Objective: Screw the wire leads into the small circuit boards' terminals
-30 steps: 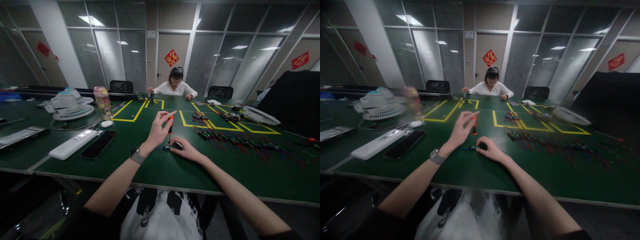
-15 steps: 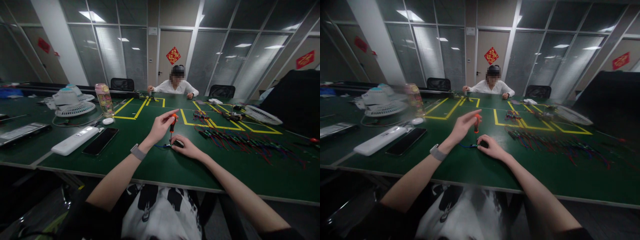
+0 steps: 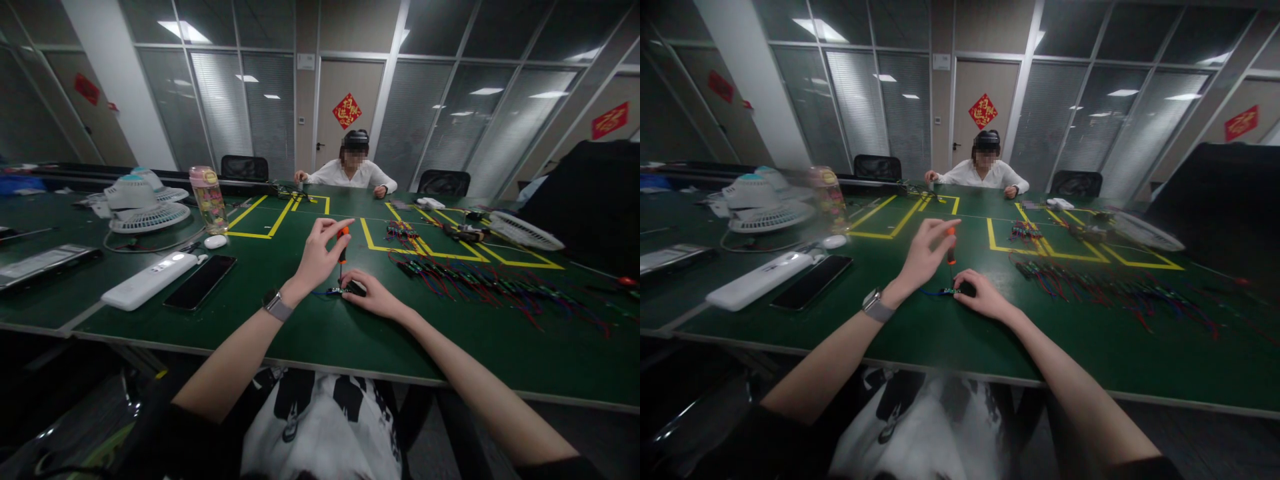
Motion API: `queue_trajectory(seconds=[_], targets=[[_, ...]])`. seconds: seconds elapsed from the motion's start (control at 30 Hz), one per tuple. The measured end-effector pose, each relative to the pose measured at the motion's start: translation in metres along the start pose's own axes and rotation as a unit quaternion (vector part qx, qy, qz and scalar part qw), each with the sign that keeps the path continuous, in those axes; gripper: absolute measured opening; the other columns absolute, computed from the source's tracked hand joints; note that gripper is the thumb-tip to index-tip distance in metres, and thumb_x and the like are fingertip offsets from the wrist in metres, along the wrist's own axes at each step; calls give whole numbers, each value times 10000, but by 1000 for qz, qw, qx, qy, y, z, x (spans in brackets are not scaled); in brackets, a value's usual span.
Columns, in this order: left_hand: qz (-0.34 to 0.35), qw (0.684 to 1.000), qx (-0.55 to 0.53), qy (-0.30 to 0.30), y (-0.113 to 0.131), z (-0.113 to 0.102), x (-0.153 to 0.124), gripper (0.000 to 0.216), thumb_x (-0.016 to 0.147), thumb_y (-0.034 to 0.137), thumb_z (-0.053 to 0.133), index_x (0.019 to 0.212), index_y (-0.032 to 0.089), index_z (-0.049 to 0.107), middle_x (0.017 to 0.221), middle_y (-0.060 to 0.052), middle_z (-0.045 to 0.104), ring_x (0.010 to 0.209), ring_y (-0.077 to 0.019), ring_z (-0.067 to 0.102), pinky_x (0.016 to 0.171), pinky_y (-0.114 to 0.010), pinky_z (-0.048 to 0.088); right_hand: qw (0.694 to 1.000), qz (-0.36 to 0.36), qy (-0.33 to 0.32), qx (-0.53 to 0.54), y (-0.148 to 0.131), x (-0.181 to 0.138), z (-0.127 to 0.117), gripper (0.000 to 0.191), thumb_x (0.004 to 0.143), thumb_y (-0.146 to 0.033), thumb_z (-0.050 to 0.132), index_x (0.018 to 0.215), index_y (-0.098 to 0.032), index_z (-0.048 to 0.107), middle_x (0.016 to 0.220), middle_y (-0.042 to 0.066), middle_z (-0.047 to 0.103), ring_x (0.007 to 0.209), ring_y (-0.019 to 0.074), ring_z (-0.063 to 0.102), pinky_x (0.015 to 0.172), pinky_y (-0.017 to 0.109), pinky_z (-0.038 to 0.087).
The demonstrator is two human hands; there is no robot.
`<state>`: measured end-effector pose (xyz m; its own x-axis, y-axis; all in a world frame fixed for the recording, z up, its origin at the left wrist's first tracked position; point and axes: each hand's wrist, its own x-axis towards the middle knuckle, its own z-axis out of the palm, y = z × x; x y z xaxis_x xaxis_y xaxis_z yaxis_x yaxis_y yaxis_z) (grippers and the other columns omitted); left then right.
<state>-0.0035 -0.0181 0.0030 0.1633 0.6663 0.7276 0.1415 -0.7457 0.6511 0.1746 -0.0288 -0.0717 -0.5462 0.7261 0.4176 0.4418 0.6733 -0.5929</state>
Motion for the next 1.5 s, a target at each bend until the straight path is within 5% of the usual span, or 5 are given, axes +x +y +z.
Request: queue_trajectory(seconds=[0.47,1.07,1.23,1.4,1.5], targets=[[-47,990,-117,-59,1,0,1,329,903,231,464,1198,193,604,1035,-68,644,890,-141,603,806,-271,482,1000,-4,9,4,1,1,3,74,805,-197,618,873,-192,591,1005,70,620,994,217,577,929,405,430],[-35,992,-103,-65,4,-3,2,313,901,251,475,1172,202,625,1039,-68,631,899,-148,610,830,-295,481,1000,-2,2,-2,0,0,1,58,817,-204,605,873,-195,593,1005,66,617,993,212,579,932,396,434],[-3,1000,-13,-2,4,-2,0,264,827,281,611,1072,216,683,1046,-61,578,926,-148,576,854,-273,466,1000,-4,4,-7,0,1,1,46,821,-216,603,861,-193,599,987,65,622,975,214,581,926,392,437],[-44,989,-121,-73,1,-1,1,338,894,264,501,1211,205,598,1031,-66,628,881,-143,609,789,-269,486,1000,-12,4,-9,-2,1,1,55,817,-206,611,868,-190,597,987,65,622,967,208,580,915,383,442],[-20,998,-56,-23,0,-1,1,292,820,288,621,1095,203,668,998,-53,617,874,-138,591,817,-262,473,1000,-14,4,-10,-2,1,1,55,812,-198,615,862,-188,594,986,66,622,967,209,579,915,382,442]])
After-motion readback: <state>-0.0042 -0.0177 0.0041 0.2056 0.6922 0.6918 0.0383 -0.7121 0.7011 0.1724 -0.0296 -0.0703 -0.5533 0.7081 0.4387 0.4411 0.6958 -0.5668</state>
